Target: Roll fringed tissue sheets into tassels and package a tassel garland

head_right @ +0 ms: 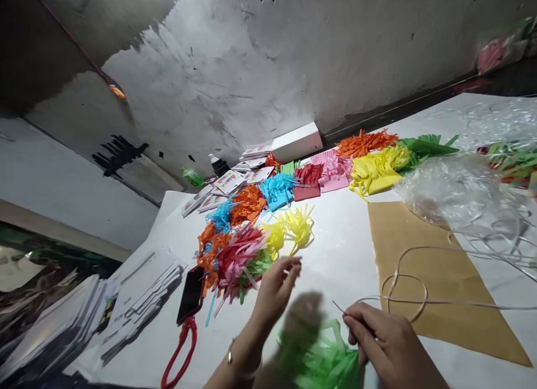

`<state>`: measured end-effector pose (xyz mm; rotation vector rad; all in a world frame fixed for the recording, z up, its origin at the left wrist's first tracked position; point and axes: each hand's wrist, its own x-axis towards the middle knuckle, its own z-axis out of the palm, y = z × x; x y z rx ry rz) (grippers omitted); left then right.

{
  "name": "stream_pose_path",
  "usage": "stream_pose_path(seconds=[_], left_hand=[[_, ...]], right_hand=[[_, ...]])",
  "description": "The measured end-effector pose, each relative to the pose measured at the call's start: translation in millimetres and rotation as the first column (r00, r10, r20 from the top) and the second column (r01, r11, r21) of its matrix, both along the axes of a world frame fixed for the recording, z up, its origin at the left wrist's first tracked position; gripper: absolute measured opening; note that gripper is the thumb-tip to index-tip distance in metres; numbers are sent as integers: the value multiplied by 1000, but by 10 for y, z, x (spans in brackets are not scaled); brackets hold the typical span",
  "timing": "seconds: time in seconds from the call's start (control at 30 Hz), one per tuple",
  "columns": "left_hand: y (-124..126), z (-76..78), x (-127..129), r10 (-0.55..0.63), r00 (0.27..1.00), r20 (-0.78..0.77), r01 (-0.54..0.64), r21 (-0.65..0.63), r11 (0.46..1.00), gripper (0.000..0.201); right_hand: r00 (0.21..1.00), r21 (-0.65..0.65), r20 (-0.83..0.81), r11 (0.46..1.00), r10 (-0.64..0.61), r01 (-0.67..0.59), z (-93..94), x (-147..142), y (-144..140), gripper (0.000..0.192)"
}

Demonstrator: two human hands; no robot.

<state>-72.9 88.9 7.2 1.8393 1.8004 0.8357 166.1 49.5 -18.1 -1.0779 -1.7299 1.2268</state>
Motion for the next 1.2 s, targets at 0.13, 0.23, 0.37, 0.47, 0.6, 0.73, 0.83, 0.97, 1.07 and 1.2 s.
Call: stream_pose_path(seconds=[0.13,0.23,0.37,0.47,0.6,0.73,0.83,0.97,1.07,1.2], left_hand=[[576,-90,-292,72,968,-241,-65,36,997,15],[641,-21,-229,-1,938,-346,15,37,999,22],[212,253,64,-215,897,-387,250,43,967,19],[-180,422,248,-303,946,-117,321,196,926,12],[-477,399,397,-162,735,658,104,127,986,13],[-603,268,500,-80,481,873,128,20,992,18],[-695,211,545,-14,409,913,89,-25,996,21],[-793,83,605,76,256,964,100,-104,990,29],[-812,-60,673,99,143,985,128,-117,985,34],[-820,-156,745,112,87,990,125,-122,985,38]], right_hand=[[1000,44,-9,999,-4,5,-56,-1,66,35],[999,242,43,970,-19,8,-63,44,188,26],[996,518,88,854,-10,-38,60,73,374,19],[991,553,56,823,121,-132,230,3,418,23],[947,323,-134,916,293,-238,382,-127,274,24],[904,53,-280,945,324,-322,358,-138,93,33],[933,-44,-299,974,201,-224,329,-46,35,33],[988,-12,-155,1000,-6,4,375,56,-12,29],[996,193,-10,977,92,-88,419,47,-52,24],[986,276,89,947,144,-163,446,10,-85,25]])
